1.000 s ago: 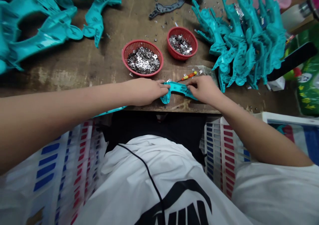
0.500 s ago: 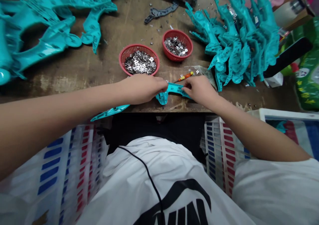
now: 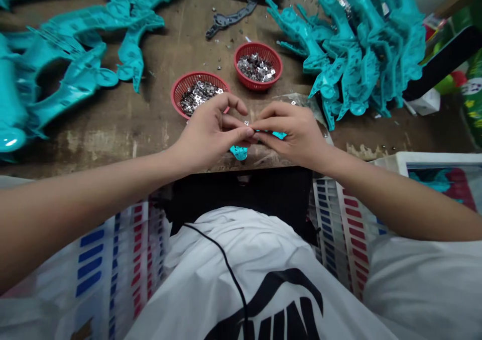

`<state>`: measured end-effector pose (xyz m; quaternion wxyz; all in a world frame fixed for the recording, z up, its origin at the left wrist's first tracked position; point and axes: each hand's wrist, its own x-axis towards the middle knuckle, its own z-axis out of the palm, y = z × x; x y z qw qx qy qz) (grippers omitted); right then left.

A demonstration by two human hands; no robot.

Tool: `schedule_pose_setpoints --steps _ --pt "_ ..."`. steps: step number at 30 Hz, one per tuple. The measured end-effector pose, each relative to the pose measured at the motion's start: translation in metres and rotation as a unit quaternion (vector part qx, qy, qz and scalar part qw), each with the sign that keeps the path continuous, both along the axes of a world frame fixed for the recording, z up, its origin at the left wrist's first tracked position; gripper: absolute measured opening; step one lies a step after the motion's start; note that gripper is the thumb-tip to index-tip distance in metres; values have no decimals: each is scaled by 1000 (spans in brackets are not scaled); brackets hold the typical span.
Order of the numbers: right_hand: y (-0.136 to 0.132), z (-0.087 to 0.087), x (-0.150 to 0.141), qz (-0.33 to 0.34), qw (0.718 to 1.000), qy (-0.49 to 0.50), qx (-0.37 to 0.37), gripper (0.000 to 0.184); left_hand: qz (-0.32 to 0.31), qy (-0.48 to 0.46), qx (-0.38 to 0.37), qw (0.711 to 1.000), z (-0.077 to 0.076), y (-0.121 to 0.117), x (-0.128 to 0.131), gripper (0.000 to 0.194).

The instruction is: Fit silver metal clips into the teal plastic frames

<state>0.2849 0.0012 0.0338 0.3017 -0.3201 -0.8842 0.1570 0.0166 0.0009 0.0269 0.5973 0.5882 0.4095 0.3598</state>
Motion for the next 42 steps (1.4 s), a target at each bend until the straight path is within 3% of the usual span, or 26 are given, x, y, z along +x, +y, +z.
schedule_pose_setpoints --steps 4,7,8,10,12,13,17,20,23,27,35,40,42 --pt "9 -2 6 -11 1000 7 -14 29 6 21 10 1000 -13 5 1 46" --pt "31 -3 23 -61 995 -16 -72 21 -56 124 138 981 -32 13 -2 55" --pt "40 -4 31 -79 992 -30 -97 18 -102 184 194 958 -38 16 -4 63" --pt "58 -7 49 -101 982 -74 -144 15 -219 303 291 881 -47 21 -9 72" --pt "70 -9 62 -96 970 -137 -178 13 -320 368 347 801 -51 27 -15 68" --pt "73 -9 66 -82 963 -169 -191 14 -353 379 364 775 -52 30 -19 67" --pt "68 -10 63 43 941 -232 -241 20 -417 369 396 730 -46 42 -31 70" --pt "59 -15 52 132 937 -205 -251 22 -443 348 396 725 -43 47 -34 70" --pt "54 -24 44 168 942 -163 -238 22 -434 348 373 742 -43 45 -32 62" --pt "51 -32 41 176 948 -141 -223 21 -422 366 365 745 -42 41 -29 46" --pt "48 -36 43 189 951 -132 -206 20 -435 397 390 708 -36 39 -28 47" --pt "47 -36 45 208 950 -172 -156 28 -432 386 379 721 -36 44 -31 48" --pt "50 -34 45 181 956 -187 -139 32 -424 365 386 734 -36 44 -32 42"
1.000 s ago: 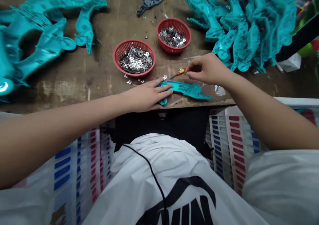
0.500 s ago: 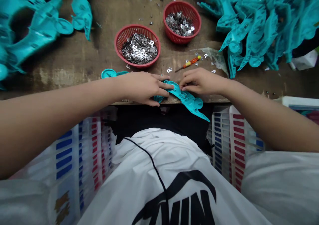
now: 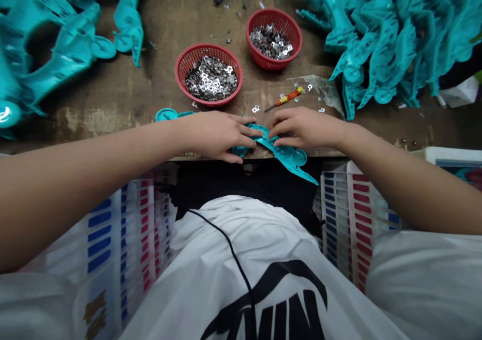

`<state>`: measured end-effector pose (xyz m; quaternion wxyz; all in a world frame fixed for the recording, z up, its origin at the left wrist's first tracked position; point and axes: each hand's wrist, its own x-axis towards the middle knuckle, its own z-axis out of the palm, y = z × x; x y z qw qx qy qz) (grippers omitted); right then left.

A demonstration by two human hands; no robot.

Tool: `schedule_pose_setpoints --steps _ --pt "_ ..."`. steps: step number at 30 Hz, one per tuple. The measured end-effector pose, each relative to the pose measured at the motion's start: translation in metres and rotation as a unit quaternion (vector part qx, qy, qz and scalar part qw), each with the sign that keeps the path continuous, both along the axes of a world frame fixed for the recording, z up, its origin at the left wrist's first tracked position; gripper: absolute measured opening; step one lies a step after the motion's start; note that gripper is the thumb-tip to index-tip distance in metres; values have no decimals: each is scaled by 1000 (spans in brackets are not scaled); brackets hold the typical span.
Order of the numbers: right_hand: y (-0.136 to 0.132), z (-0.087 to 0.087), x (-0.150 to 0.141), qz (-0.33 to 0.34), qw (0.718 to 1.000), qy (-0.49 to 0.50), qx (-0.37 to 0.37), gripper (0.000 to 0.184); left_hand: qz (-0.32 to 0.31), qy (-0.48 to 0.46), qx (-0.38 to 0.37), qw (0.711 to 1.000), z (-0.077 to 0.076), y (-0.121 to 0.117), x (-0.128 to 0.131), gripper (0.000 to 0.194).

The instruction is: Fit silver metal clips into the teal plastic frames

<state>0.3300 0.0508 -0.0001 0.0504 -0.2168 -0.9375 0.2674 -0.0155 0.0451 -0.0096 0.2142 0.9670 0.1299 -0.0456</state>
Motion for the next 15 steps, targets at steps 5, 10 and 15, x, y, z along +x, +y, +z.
schedule_pose_setpoints --steps 5,10,15 --pt "15 -6 1 -225 962 -108 106 55 30 -91 31 995 -6 -12 10 42" --pt "19 -20 5 -253 940 -186 136 51 51 -40 55 996 -10 -23 19 66" --pt "6 7 0 -266 943 -150 130 47 95 -35 68 992 -1 -13 9 58"
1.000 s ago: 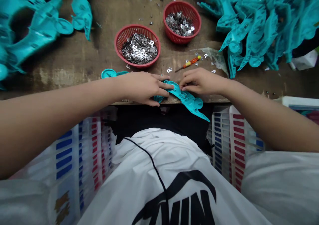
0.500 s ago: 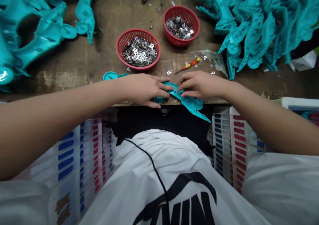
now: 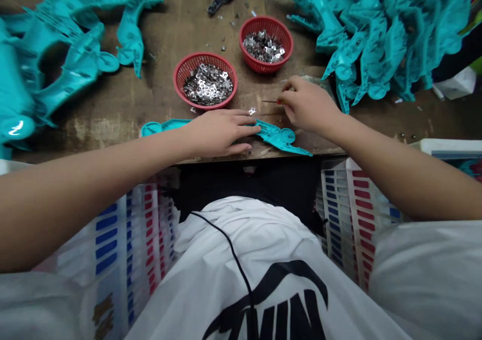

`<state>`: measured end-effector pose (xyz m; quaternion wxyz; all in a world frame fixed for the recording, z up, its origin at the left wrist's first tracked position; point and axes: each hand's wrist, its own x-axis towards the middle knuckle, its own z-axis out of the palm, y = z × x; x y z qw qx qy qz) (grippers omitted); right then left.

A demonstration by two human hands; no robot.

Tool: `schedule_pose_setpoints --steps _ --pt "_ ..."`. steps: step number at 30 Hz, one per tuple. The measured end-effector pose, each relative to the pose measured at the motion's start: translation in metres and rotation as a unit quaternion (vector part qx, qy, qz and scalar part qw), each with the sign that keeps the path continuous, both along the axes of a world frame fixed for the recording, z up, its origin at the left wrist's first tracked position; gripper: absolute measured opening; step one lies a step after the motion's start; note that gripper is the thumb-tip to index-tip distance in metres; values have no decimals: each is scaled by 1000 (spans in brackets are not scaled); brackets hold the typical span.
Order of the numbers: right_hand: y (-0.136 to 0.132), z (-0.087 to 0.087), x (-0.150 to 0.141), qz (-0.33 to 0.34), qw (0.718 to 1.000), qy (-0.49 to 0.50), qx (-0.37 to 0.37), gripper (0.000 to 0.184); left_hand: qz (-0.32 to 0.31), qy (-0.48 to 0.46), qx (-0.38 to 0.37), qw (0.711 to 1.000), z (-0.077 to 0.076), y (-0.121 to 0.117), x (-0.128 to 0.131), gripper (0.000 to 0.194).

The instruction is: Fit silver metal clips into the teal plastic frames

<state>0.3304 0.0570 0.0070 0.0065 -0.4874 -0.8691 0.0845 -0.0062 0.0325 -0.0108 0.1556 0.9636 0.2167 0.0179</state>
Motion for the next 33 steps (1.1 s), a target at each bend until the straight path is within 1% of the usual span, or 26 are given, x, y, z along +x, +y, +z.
schedule_pose_setpoints --steps 2,4,7,9,10,13,16,20,23,25,27,29,33 --pt "-6 16 -6 20 999 19 -39 42 23 -28 8 999 2 3 -1 53" --pt "-11 26 -13 55 995 30 -80 37 56 -55 19 997 1 2 0 53" --pt "-16 29 -23 86 991 28 -100 36 97 -66 23 993 -1 -3 5 52" --pt "-18 27 -27 89 991 13 -101 37 115 -60 24 991 -2 -7 8 49" --pt "-19 25 -29 89 991 3 -102 38 119 -57 27 991 -3 -9 8 50" --pt "-23 24 -32 90 991 -29 -100 40 105 -42 40 993 -6 -13 8 61" --pt "-30 29 -38 90 990 -55 -88 40 84 -29 45 995 -10 -13 8 63" --pt "-44 43 -56 72 986 -115 -99 39 73 -24 66 995 -17 -9 13 62" --pt "-57 55 -73 35 977 -176 -116 37 71 -11 70 995 -21 -7 18 59" --pt "-66 59 -82 9 971 -203 -124 39 70 -7 67 995 -23 -7 20 58" --pt "-72 59 -86 1 969 -218 -118 45 69 -12 67 995 -24 -6 20 59" --pt "-74 55 -84 10 969 -222 -105 47 68 -25 65 995 -25 -6 19 60" --pt "-65 46 -68 14 974 -201 -100 40 63 -43 52 996 -23 -6 17 56"
